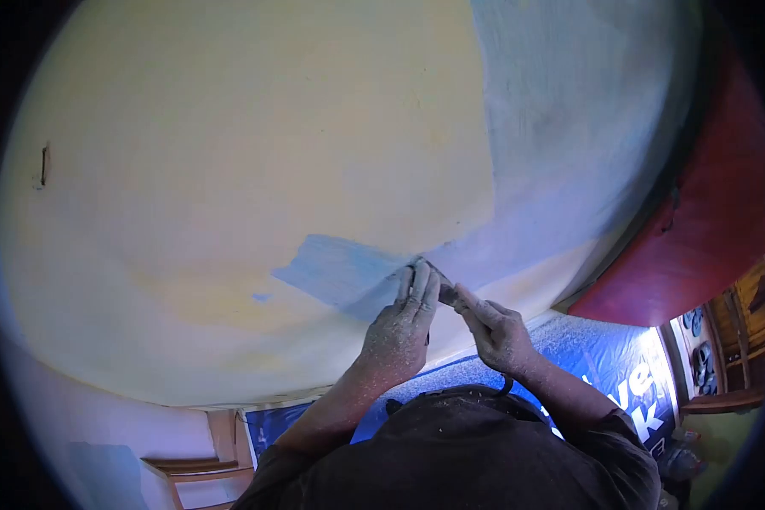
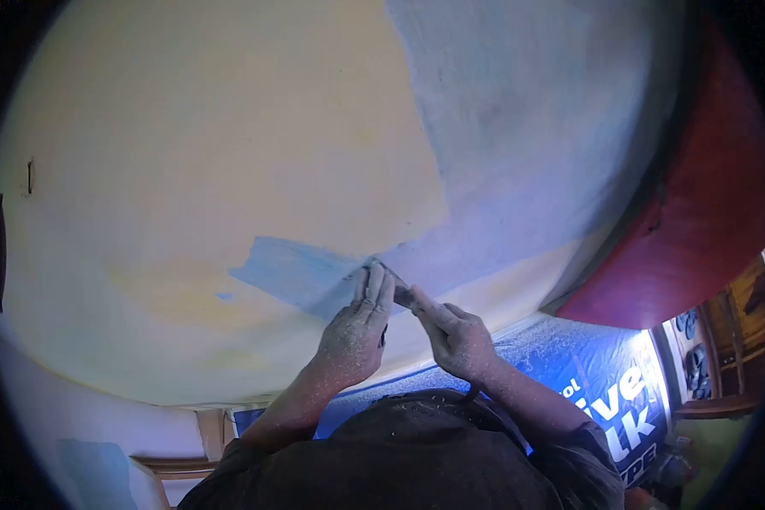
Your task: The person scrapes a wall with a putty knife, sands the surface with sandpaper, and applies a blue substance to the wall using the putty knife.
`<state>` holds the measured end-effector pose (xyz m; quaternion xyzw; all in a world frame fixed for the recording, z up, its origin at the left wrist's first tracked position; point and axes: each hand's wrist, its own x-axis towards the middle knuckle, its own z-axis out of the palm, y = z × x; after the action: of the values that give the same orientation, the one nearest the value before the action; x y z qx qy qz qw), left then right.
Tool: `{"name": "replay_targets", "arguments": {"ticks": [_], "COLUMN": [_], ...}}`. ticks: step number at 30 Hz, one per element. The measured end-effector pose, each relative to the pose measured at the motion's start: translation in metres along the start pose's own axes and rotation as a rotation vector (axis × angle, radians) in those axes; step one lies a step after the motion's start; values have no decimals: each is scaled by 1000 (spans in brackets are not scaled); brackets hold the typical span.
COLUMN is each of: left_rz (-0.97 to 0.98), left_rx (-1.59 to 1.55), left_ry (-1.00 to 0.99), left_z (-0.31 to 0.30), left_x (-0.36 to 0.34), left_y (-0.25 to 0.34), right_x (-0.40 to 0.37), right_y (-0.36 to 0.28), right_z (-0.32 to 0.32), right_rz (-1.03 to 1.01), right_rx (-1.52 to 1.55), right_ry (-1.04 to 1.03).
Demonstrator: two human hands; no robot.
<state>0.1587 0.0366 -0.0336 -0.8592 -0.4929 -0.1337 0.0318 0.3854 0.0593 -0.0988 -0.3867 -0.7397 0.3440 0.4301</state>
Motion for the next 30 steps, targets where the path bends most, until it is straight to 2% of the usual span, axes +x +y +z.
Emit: {"name": "replay_targets", "arguments": {"ticks": [2,3,6,11,14,18,26,30], "left_rz": [-11,-17,-49,-10,-58,-83,-52,-72], "left_rx": [4,6,-22,-24,-70,-31,0,33], "left_ry": [-41,-62,54,19,-61,31,-8,23], "left_z": [0,0,-4,-6,-7,-20,-20,-34], "left_x": [0,1,4,0,0,3,-6,-7], "left_y": [0,3,8,1,5,3,-2,-3], "right_x": [-2,-1,10,6,3,19,12,30], "right_y": [23,17,-4,-4,3,-15,-12,-44], "right_z": [10,4,-7,1,3,-1,2,-3], "right_rz": [-155,-111,-76,-59,-70,-54,-63,-25], "right_rx": [7,-46,-62,-3,35,19,21,48], "right_ry": [119,72,13,52,51,32,19,-26]}}
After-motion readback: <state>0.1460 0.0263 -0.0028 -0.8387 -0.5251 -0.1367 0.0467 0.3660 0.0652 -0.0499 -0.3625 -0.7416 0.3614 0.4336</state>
